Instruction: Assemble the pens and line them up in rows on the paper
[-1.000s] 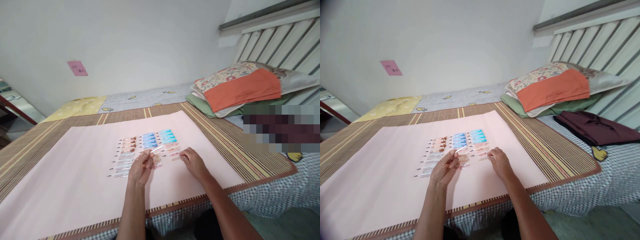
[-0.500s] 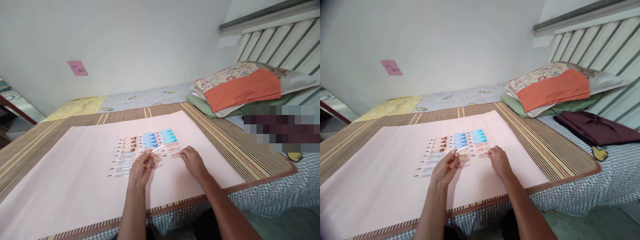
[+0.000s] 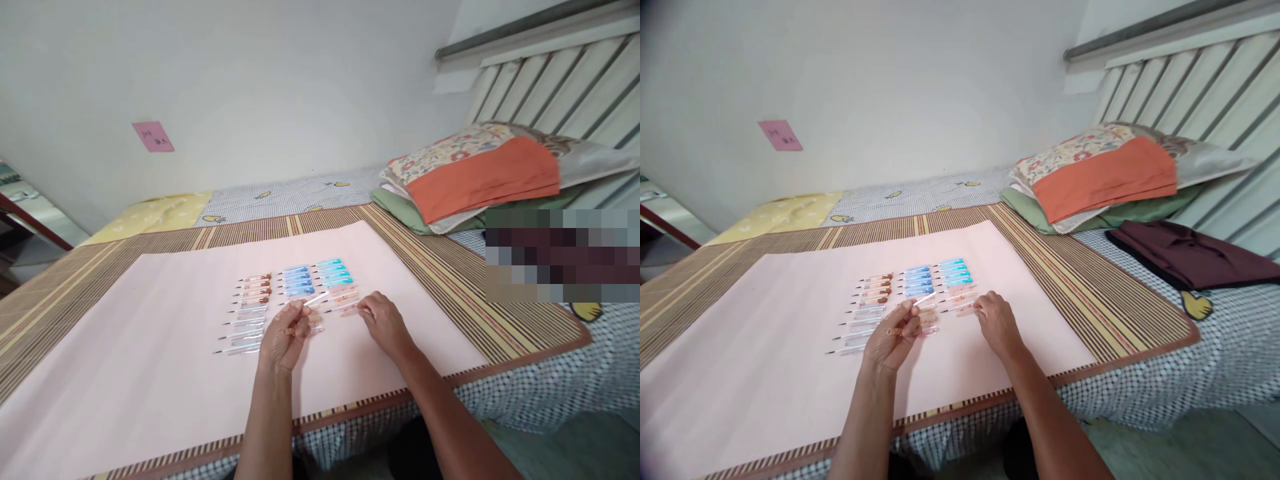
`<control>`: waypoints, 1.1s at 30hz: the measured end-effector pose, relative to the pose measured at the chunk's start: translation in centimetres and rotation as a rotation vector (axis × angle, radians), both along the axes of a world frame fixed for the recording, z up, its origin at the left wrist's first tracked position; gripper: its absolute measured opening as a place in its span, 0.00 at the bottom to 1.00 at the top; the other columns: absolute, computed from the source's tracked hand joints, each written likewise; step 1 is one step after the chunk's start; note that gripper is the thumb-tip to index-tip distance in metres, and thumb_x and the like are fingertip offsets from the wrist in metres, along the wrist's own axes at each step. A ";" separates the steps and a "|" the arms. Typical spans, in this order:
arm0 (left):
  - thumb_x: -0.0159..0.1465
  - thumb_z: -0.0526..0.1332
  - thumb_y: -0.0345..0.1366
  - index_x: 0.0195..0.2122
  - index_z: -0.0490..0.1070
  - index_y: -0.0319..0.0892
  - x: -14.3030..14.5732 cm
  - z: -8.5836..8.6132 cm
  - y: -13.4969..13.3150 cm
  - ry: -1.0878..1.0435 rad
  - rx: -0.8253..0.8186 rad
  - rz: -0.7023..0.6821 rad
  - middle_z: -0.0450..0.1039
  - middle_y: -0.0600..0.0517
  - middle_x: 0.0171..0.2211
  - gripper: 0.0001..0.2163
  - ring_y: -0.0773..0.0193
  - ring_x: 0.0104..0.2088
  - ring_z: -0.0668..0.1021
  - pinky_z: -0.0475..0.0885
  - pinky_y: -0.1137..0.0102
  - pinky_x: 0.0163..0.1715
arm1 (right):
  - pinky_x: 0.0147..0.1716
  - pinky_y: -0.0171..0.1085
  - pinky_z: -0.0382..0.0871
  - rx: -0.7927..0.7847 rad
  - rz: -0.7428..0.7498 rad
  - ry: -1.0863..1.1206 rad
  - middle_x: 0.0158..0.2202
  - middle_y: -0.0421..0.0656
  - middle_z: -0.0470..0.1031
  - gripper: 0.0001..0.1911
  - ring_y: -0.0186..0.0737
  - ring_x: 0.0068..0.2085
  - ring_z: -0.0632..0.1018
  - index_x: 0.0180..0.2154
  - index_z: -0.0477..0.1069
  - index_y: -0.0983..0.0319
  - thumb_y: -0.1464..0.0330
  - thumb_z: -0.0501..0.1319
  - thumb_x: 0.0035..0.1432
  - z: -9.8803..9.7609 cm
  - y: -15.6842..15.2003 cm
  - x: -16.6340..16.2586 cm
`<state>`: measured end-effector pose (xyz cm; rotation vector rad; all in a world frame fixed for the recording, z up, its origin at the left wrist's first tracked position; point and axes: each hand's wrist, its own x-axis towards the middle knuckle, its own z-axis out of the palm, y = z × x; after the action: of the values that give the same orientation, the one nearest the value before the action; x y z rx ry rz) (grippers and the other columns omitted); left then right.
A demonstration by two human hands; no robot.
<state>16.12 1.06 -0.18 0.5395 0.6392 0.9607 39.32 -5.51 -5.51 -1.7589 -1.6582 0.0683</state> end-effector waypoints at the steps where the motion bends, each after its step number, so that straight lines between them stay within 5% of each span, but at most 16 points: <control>1: 0.49 0.78 0.36 0.31 0.74 0.36 0.0 0.0 0.0 0.005 0.000 0.000 0.75 0.54 0.26 0.15 0.81 0.16 0.57 0.57 0.80 0.17 | 0.42 0.41 0.66 0.004 -0.002 -0.001 0.38 0.45 0.74 0.07 0.46 0.41 0.74 0.35 0.72 0.59 0.76 0.58 0.61 0.0 0.0 0.0; 19: 0.47 0.78 0.39 0.28 0.73 0.37 0.4 0.0 -0.2 0.052 0.036 -0.010 0.76 0.54 0.26 0.17 0.81 0.16 0.57 0.55 0.79 0.18 | 0.42 0.43 0.70 0.051 0.003 0.074 0.37 0.44 0.74 0.09 0.45 0.41 0.76 0.37 0.75 0.59 0.77 0.61 0.55 -0.2 0.0 -0.1; 23: 0.49 0.77 0.41 0.30 0.74 0.37 0.9 0.1 -0.6 0.105 0.063 -0.051 0.77 0.54 0.26 0.17 0.81 0.15 0.57 0.60 0.78 0.20 | 0.41 0.41 0.73 0.234 0.029 0.284 0.37 0.44 0.75 0.05 0.42 0.39 0.77 0.41 0.74 0.60 0.69 0.61 0.63 2.1 -1.1 -1.1; 26: 0.50 0.76 0.42 0.31 0.75 0.36 1.7 0.0 -1.1 0.158 0.120 -0.122 0.77 0.51 0.25 0.17 0.80 0.15 0.58 0.54 0.78 0.18 | 0.44 0.40 0.73 0.293 0.101 0.333 0.42 0.45 0.76 0.09 0.43 0.44 0.78 0.46 0.75 0.59 0.66 0.58 0.68 4.8 -2.6 -2.4; 33: 0.50 0.76 0.44 0.27 0.73 0.36 3.3 -0.4 -1.9 0.216 0.196 -0.212 0.78 0.46 0.25 0.17 0.78 0.14 0.59 0.45 0.75 0.17 | 0.47 0.42 0.74 0.136 0.270 0.144 0.43 0.46 0.77 0.13 0.44 0.46 0.78 0.46 0.76 0.57 0.72 0.53 0.69 7.1 -3.9 -3.3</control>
<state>19.40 -0.88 -0.59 0.8770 0.6690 0.7744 35.99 -9.41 1.55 -1.3895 -1.7407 0.1964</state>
